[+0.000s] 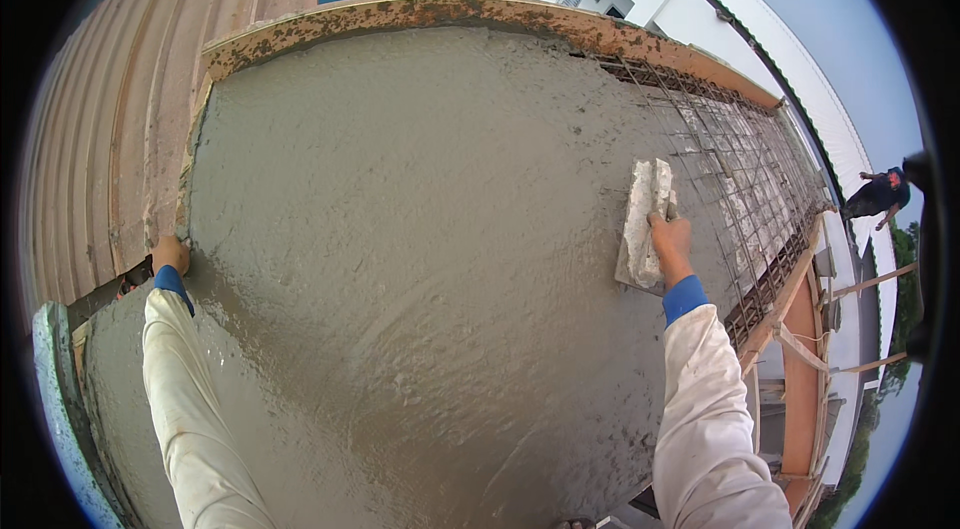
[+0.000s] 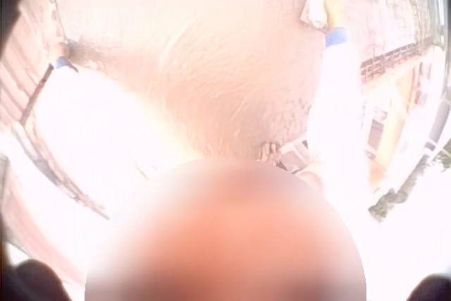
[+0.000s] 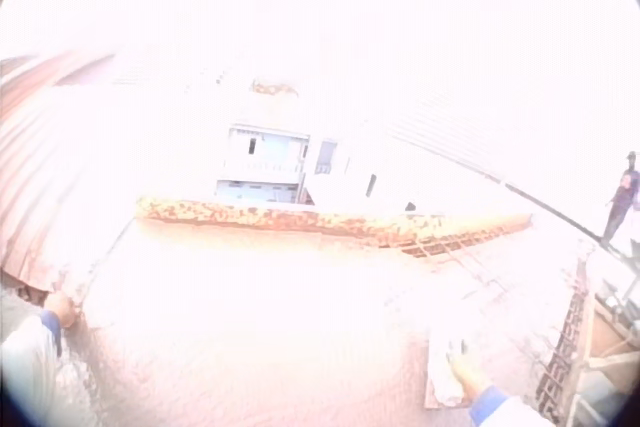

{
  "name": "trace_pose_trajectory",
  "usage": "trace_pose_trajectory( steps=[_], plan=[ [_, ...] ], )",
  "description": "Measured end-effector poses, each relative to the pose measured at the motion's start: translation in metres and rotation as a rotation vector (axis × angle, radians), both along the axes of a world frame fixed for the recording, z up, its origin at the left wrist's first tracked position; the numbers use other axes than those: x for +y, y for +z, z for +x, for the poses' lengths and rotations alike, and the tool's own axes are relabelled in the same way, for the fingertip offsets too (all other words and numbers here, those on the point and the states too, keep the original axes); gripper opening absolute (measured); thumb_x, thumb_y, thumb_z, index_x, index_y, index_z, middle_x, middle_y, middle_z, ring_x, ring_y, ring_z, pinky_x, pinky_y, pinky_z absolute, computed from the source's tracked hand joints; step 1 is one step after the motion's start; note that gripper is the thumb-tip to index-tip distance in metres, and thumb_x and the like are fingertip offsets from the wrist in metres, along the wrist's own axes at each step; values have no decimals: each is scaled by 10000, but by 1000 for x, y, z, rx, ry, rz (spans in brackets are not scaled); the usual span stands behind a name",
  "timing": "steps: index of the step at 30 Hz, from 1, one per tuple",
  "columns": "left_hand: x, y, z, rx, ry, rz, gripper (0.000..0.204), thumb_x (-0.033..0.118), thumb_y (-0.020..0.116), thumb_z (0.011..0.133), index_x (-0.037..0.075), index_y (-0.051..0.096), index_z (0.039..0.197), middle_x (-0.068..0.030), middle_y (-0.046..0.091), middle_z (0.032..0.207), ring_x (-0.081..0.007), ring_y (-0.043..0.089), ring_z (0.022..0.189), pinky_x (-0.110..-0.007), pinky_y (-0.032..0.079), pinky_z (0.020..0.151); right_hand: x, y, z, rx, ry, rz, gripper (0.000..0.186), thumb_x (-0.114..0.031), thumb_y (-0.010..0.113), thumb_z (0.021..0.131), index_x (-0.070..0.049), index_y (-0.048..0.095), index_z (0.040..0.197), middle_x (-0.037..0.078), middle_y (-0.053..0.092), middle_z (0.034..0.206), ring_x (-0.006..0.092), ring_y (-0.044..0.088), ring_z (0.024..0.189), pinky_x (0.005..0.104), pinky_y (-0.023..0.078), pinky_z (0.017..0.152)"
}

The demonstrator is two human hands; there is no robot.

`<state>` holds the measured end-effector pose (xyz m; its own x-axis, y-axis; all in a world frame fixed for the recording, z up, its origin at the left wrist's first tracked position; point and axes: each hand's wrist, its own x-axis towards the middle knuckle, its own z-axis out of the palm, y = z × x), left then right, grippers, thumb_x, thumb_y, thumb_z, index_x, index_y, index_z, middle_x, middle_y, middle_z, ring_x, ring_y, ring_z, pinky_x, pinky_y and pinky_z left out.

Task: The person smooths wet concrete on a roof slab using a trowel and a long metal rod. They spread and level the concrete over a rebar grid, then scrape and clean the tools in a bucket of water.

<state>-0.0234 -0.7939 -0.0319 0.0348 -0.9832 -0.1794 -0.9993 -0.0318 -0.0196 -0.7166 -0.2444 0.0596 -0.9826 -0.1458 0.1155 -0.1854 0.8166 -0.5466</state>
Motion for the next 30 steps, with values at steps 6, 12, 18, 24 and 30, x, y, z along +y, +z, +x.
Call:
trace_pose_trajectory(
  steps=[6, 12, 18, 24, 30],
  plan=[
    [136, 44, 6, 458, -53, -439, 571, 377, 568, 984, -71, 542, 1339, -332, 613, 1239, -464, 576, 1194, -473, 444, 1030, 132, 67, 52, -11, 494, -117, 424, -154, 666, 901, 99, 594, 1233, 197, 694, 1117, 259, 663, 985, 362, 497, 888],
    [425, 88, 42, 489, 186, -659, 648, 419, 523, 1008, -108, 471, 1381, -328, 489, 1401, -477, 445, 1323, -481, 312, 1138, 78, 60, 238, -493, 1202, -48, 504, -124, 721, 827, 73, 574, 1266, 261, 672, 1130, 364, 653, 1037, 373, 490, 915],
    [704, 104, 140, 401, 874, -484, 634, 376, 447, 1044, -75, 335, 1475, -332, 333, 1507, -473, 334, 1393, -484, 302, 1144, 40, 32, 493, -561, 1714, 267, 690, -162, 748, 779, -9, 487, 1399, 260, 623, 1116, 430, 583, 1098, 494, 481, 945],
    [856, 78, 155, 232, 1037, -185, 561, 350, 438, 1042, -94, 416, 1384, -333, 391, 1441, -479, 410, 1304, -507, 349, 1092, -4, 29, 647, -548, 1794, 192, 604, -165, 697, 831, 20, 508, 1374, 245, 635, 1101, 398, 599, 1096, 483, 477, 952],
    [844, 49, 129, 222, 1291, -276, 573, 391, 474, 1014, -94, 476, 1321, -320, 525, 1316, -472, 473, 1241, -495, 390, 1046, -41, 14, 733, -542, 1930, 220, 645, -199, 706, 834, 41, 487, 1392, 289, 635, 1119, 424, 617, 1074, 495, 485, 944]
  ],
)
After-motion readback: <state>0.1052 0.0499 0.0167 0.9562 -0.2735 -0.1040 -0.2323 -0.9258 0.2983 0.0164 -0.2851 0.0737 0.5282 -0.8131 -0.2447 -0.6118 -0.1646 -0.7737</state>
